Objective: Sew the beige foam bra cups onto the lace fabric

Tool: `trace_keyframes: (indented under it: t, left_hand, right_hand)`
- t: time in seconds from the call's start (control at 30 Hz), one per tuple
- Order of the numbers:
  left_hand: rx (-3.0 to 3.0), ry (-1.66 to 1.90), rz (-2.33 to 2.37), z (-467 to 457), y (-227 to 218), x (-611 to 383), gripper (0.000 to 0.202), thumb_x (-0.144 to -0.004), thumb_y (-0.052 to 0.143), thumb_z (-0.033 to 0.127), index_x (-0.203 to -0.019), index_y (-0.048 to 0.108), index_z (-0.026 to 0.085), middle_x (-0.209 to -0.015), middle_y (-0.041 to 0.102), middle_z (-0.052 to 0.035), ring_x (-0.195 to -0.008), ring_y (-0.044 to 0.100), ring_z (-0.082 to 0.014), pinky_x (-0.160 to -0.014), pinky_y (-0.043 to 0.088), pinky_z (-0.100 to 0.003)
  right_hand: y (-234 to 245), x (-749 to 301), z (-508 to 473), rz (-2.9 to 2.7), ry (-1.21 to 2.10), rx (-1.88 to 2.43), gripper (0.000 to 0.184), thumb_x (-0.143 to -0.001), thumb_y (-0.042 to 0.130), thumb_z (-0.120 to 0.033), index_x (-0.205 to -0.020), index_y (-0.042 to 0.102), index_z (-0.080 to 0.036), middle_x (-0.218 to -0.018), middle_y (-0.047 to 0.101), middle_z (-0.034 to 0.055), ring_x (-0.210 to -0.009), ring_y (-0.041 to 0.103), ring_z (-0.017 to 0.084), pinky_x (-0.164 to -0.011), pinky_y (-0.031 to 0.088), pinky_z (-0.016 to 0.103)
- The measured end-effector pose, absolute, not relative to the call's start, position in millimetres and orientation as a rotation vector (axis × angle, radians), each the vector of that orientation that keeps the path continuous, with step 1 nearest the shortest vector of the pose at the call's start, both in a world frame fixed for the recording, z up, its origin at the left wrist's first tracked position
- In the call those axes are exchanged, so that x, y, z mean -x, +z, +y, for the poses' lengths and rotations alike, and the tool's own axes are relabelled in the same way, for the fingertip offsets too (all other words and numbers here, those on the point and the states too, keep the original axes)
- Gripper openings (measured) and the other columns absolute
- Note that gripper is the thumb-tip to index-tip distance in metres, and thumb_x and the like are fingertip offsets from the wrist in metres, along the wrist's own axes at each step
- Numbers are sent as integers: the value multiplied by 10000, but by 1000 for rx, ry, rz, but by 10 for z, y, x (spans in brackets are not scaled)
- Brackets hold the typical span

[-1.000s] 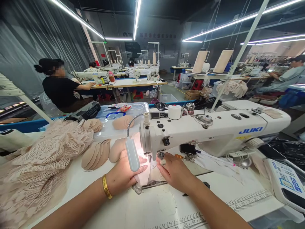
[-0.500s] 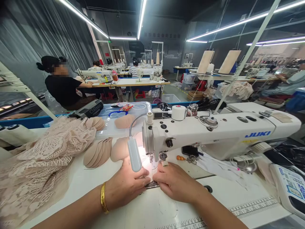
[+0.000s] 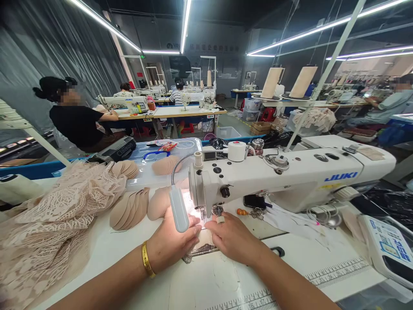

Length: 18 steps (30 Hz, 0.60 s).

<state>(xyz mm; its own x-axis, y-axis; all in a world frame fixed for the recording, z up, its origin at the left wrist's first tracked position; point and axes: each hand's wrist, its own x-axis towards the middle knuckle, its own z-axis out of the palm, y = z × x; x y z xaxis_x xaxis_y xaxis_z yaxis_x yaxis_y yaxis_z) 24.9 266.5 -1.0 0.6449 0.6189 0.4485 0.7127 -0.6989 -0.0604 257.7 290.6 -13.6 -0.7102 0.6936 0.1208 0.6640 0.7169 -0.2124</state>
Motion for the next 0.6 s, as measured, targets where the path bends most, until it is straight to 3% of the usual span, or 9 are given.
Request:
trace_keyframes:
  t: [0.13, 0.33, 0.5, 0.53, 0.6]
  left_hand:
    - [2640, -621, -1090, 2769, -64, -216, 74, -939, 611, 216, -943, 684, 219, -969, 745, -31, -904, 677, -259, -967, 426, -535]
    - [2608, -769, -1290, 2820, -4, -142, 183, -936, 547, 194, -947, 720, 252, -979, 758, -26, -938, 688, -249, -1021, 404, -491]
    - [2128, -1000, -1885, 3153, 198, 38, 315, -852, 630, 224, -1160, 696, 212, -1296, 669, -152, -1209, 589, -376, -1016, 421, -541]
    - [2079, -1022, -1967, 3258, 231, 84, 297, -822, 670, 250, -1114, 710, 215, -1268, 684, -144, -1191, 601, -378, -992, 449, -523]
    - [2058, -1064, -2052, 3436, 306, 181, 120, -795, 692, 284, -900, 718, 234, -1036, 750, -69, -998, 680, -311, -877, 516, -428]
  right_hand:
    - [-172, -2558, 2913, -2727, 160, 1187, 269, -963, 394, -114, -1022, 625, -239, -759, 550, 17, -682, 440, 217, -649, 374, 290]
    - [-215, -2564, 2911, -2693, 157, 1157, 269, -991, 375, -125, -1047, 604, -255, -737, 538, 3, -701, 486, 223, -682, 404, 301]
    - [-303, -2572, 2942, -2677, 183, 1144, 294, -1012, 355, -136, -1136, 598, -246, -755, 563, 6, -682, 478, 222, -655, 392, 304]
    - [-309, -2574, 2946, -2681, 180, 1146, 291, -1015, 352, -140, -1130, 600, -241, -747, 558, 6, -679, 477, 222, -650, 389, 304]
    - [-301, -2578, 2944, -2680, 179, 1142, 292, -1018, 349, -145, -1130, 604, -233, -737, 559, 8, -673, 470, 220, -655, 391, 305]
